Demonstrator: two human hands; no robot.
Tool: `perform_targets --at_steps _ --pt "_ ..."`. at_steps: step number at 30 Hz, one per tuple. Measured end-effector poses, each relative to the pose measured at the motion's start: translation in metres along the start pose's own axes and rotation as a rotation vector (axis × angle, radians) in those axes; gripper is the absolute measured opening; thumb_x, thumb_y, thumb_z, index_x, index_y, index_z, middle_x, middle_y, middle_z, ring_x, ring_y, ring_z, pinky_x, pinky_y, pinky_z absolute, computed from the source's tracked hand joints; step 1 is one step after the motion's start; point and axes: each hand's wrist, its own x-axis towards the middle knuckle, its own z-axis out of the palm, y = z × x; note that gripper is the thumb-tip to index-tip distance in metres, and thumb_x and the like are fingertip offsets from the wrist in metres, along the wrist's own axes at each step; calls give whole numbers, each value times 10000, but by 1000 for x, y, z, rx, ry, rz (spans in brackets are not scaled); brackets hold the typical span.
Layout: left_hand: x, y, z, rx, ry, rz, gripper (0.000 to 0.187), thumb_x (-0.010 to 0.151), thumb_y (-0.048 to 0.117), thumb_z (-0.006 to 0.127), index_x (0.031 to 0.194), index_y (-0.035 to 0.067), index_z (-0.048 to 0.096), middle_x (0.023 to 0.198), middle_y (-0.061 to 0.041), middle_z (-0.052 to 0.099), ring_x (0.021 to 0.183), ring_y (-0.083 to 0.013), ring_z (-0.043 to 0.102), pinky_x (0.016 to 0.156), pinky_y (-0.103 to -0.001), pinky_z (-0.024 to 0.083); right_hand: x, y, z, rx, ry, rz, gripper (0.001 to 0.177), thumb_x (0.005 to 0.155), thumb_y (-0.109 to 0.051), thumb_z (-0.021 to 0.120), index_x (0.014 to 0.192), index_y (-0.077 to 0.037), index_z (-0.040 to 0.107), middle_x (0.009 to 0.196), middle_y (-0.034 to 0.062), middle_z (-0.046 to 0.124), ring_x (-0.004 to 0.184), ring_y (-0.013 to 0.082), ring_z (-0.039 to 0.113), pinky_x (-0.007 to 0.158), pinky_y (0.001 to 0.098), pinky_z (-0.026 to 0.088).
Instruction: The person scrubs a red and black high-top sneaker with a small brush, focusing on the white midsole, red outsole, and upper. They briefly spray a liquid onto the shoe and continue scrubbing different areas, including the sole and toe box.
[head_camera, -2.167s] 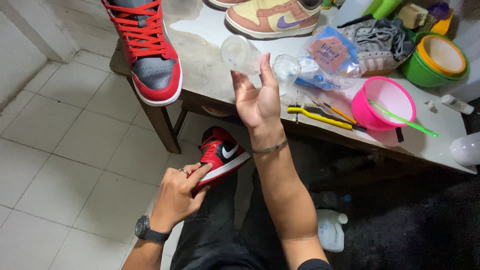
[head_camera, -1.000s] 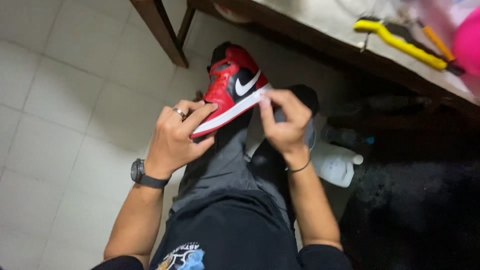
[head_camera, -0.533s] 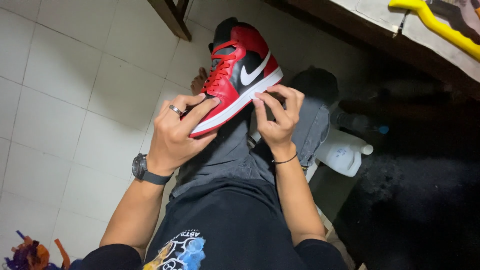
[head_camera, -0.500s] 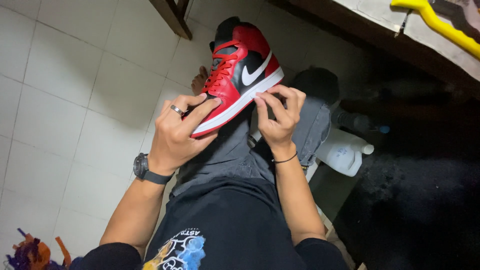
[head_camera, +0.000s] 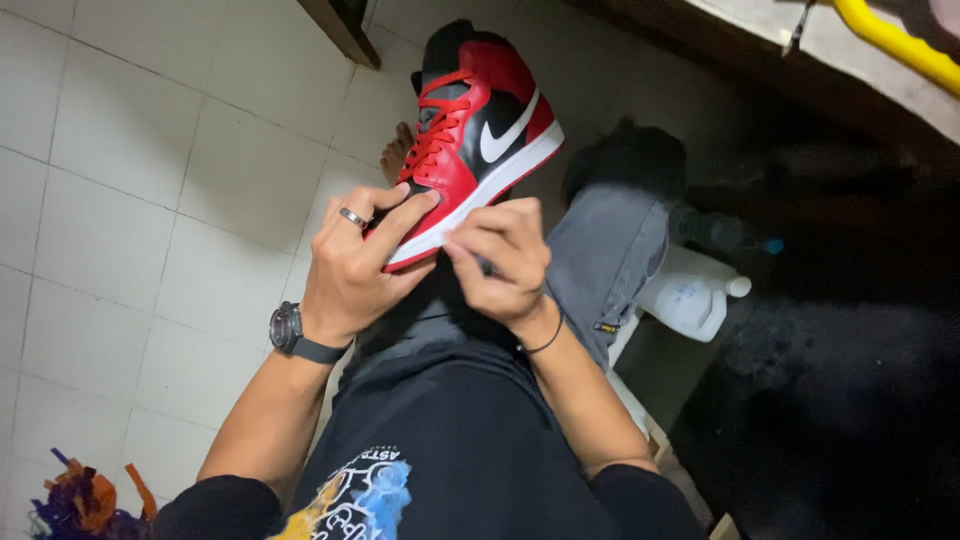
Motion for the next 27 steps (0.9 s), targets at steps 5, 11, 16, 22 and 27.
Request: perform_targets --at_steps 5,11,16,22,27 --pt "4 -6 0 -27 40 -5 407 861 299 863 1225 155 753 1037 -97 639 950 -334 712 786 -385 513 6 54 -7 -126 52 -93 71 926 -62 748 858 -75 758 849 69 707 767 287 588 775 390 513" --pt "7 -4 1 -1 45 5 413 854 281 881 1221 147 750 1033 -96 633 947 -329 710 791 -382 515 7 24 3 -3 -15 -155 55 890 -96 766 838 -113 774 840 76 715 726 302 568 751 409 504" --pt "4 -3 1 1 31 -4 430 846 285 885 1224 142 740 1049 -111 638 966 -343 706 805 -383 511 10 25 6 -25 15 -72 87 938 -126 742 858 -94 751 849 68 702 765 294 582 773 398 513" --pt "4 -5 -1 7 22 -3 432 843 271 884 1227 140 734 1047 -105 629 972 -342 701 809 -387 511 9 30 3 -22 4 -70 75 927 -125 749 855 -107 760 832 57 708 753 286 584 761 399 514" --pt "5 4 -2 32 22 1 436 838 270 878 1230 144 734 1044 -100 617 993 -334 704 821 -377 509 8 -8 12 64 -6 -60 77 884 -163 779 813 -136 761 823 59 706 739 297 596 738 411 514"
